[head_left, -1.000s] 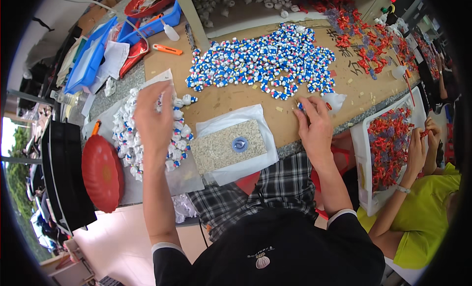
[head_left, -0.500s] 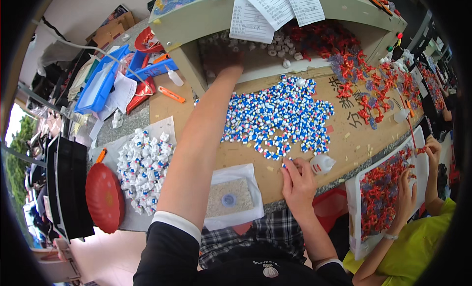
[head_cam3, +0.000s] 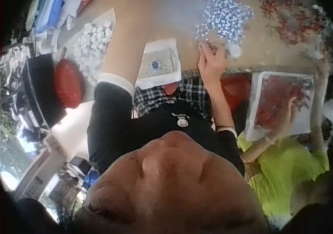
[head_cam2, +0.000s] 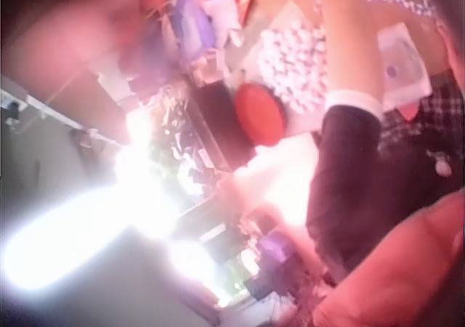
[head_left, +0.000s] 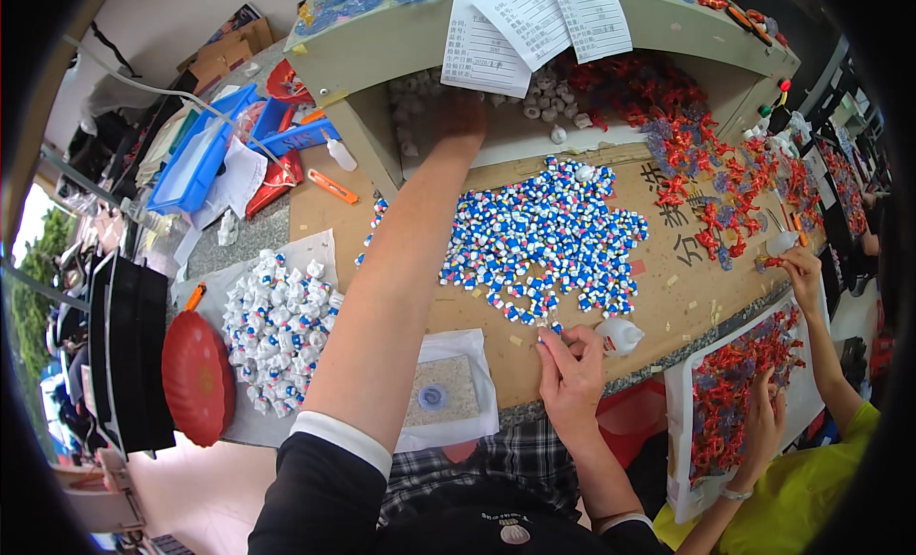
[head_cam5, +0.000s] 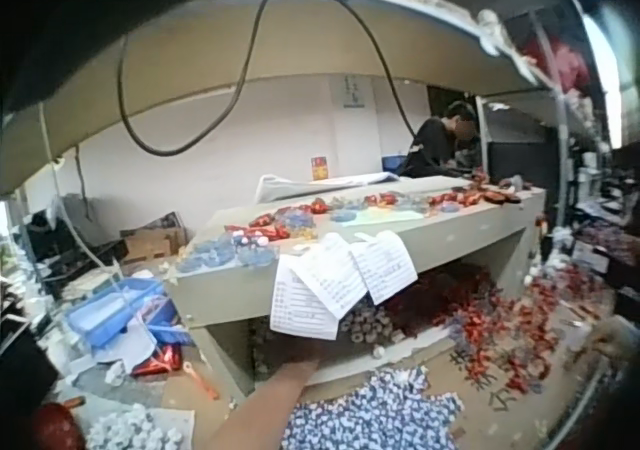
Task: The person assembles small blue and white plastic components by hand, combining blue inserts with white base parts and plastic caps to create finished assemblies.
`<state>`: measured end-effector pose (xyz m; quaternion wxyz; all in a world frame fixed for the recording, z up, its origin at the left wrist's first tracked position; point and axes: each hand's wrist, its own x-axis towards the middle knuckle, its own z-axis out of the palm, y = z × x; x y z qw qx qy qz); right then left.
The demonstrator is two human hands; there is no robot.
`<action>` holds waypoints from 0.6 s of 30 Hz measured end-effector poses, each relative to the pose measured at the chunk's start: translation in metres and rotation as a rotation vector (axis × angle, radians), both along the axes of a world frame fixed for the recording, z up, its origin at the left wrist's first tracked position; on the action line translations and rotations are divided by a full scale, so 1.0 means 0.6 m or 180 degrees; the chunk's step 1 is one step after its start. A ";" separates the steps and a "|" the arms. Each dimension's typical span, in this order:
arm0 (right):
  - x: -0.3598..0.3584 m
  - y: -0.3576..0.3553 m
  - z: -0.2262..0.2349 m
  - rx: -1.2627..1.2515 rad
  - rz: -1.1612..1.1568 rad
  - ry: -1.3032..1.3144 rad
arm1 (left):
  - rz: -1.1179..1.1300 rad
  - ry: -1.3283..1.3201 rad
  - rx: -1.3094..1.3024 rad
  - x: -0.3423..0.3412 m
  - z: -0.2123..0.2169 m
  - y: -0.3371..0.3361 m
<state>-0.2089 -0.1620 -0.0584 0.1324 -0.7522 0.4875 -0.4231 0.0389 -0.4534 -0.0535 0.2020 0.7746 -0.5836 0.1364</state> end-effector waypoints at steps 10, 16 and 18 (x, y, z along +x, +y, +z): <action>-0.004 0.012 -0.002 -0.0010 0.0202 -0.0391 | -0.1173 0.5751 0.0540 -0.013 0.144 0.232; -0.013 0.001 0.006 -0.0398 0.0200 -0.0381 | -0.1068 0.7168 0.0408 -0.025 0.157 0.511; -0.009 0.009 0.013 -0.0119 0.0359 -0.0537 | -0.0942 0.7188 0.0400 -0.033 0.145 0.594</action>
